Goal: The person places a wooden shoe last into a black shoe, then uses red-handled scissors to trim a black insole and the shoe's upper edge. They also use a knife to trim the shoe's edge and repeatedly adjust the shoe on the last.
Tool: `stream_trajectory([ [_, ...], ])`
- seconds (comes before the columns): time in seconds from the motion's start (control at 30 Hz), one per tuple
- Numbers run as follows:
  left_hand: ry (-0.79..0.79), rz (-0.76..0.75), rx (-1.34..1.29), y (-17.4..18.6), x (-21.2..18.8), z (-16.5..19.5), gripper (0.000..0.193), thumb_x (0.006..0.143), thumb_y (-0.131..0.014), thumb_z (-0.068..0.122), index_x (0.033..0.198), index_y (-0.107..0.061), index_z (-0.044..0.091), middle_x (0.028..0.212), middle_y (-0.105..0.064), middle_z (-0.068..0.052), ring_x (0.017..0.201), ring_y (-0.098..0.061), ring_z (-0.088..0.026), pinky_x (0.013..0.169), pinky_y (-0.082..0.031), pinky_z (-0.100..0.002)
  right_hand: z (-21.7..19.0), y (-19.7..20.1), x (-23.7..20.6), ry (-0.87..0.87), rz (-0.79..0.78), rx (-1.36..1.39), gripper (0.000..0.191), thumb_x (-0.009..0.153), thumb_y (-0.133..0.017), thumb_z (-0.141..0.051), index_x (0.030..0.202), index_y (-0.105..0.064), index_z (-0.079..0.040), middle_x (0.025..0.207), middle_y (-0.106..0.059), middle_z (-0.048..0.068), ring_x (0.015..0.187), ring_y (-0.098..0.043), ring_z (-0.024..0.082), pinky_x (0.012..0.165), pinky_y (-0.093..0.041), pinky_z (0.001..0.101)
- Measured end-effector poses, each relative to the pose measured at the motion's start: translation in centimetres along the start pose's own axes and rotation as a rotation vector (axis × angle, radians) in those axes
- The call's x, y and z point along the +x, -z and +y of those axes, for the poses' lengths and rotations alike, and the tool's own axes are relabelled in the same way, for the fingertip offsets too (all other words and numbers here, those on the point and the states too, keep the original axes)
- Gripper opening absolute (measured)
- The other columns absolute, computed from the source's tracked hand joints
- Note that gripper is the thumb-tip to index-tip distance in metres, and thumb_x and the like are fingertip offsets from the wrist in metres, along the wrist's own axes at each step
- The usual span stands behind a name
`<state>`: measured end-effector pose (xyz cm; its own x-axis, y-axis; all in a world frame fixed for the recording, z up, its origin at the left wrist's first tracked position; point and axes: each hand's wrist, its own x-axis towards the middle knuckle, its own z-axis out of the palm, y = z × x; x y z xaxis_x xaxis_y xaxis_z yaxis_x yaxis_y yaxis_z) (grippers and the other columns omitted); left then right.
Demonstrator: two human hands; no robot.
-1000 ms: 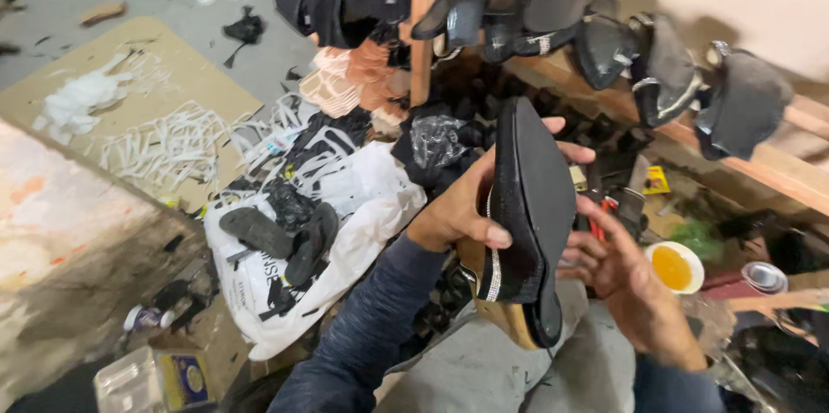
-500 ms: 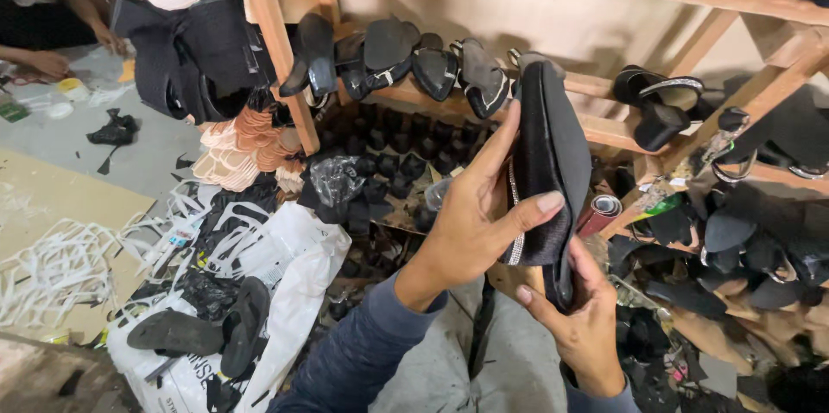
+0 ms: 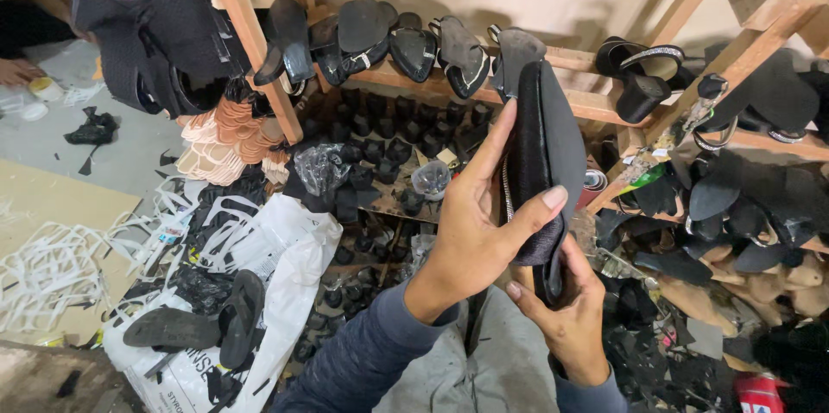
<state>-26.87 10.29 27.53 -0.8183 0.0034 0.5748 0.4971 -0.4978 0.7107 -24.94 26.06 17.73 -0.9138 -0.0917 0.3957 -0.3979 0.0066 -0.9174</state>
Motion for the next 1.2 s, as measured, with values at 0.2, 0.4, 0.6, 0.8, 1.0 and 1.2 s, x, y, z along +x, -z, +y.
stream_trajectory([
  [0.2, -0.001, -0.098, -0.080, 1.2, -0.2, -0.2, 0.086, 0.099, -0.069, -0.001, 0.170, -0.020, -0.005, 0.163, -0.040, -0.018, 0.146, -0.046, -0.018, 0.129, -0.037, -0.032, 0.5, -0.6, -0.5, 0.052, 0.099, -0.110, 0.081, 0.072, -0.083, 0.001, 0.145, -0.051, 0.005, 0.123, -0.065, 0.008, 0.111, -0.061, 0.013, 0.099, -0.049, 0.0283],
  [0.4, 0.011, -0.162, -0.123, 2.3, -0.1, -0.9, 0.087, 0.097, -0.071, -0.003, 0.168, -0.021, -0.004, 0.167, -0.033, -0.017, 0.150, -0.040, -0.018, 0.130, -0.034, -0.034, 1.1, -0.9, -1.0, 0.104, 0.152, -0.136, 0.081, 0.071, -0.084, 0.002, 0.144, -0.049, 0.006, 0.127, -0.063, 0.009, 0.115, -0.061, 0.014, 0.103, -0.049, 0.0294],
  [0.6, 0.031, -0.189, -0.196, 3.0, 0.0, -1.3, 0.088, 0.096, -0.073, -0.003, 0.169, -0.023, -0.002, 0.167, -0.033, -0.016, 0.150, -0.040, -0.019, 0.126, -0.036, -0.034, 1.3, -1.3, -1.3, 0.113, 0.191, -0.127, 0.079, 0.072, -0.084, 0.003, 0.143, -0.048, 0.008, 0.127, -0.063, 0.009, 0.115, -0.061, 0.014, 0.103, -0.049, 0.0295],
  [0.8, 0.041, -0.191, -0.198, 3.5, -0.3, -1.5, 0.089, 0.096, -0.075, 0.000, 0.169, -0.024, -0.003, 0.163, -0.038, -0.017, 0.149, -0.042, -0.021, 0.127, -0.037, -0.036, 1.0, -1.6, -1.6, 0.097, 0.209, -0.137, 0.078, 0.073, -0.085, 0.002, 0.141, -0.049, 0.008, 0.126, -0.064, 0.010, 0.114, -0.062, 0.015, 0.103, -0.050, 0.0296],
  [1.0, 0.046, -0.204, -0.213, 3.8, -0.4, -1.4, 0.086, 0.096, -0.076, 0.001, 0.164, -0.024, -0.004, 0.164, -0.038, -0.017, 0.150, -0.041, -0.020, 0.128, -0.034, -0.034, 1.1, -2.1, -2.1, 0.126, 0.223, -0.171, 0.082, 0.073, -0.084, 0.001, 0.145, -0.046, 0.008, 0.128, -0.063, 0.010, 0.116, -0.061, 0.015, 0.104, -0.049, 0.0291],
  [1.2, 0.055, -0.128, -0.055, 3.2, -0.9, -0.3, 0.081, 0.097, -0.073, 0.002, 0.165, -0.029, -0.002, 0.160, -0.042, -0.014, 0.149, -0.044, -0.021, 0.129, -0.036, -0.036, 1.8, -0.7, -1.9, 0.026, 0.039, -0.052, 0.071, 0.073, -0.083, -0.001, 0.138, -0.055, 0.007, 0.120, -0.064, 0.009, 0.112, -0.060, 0.015, 0.101, -0.047, 0.0297],
])
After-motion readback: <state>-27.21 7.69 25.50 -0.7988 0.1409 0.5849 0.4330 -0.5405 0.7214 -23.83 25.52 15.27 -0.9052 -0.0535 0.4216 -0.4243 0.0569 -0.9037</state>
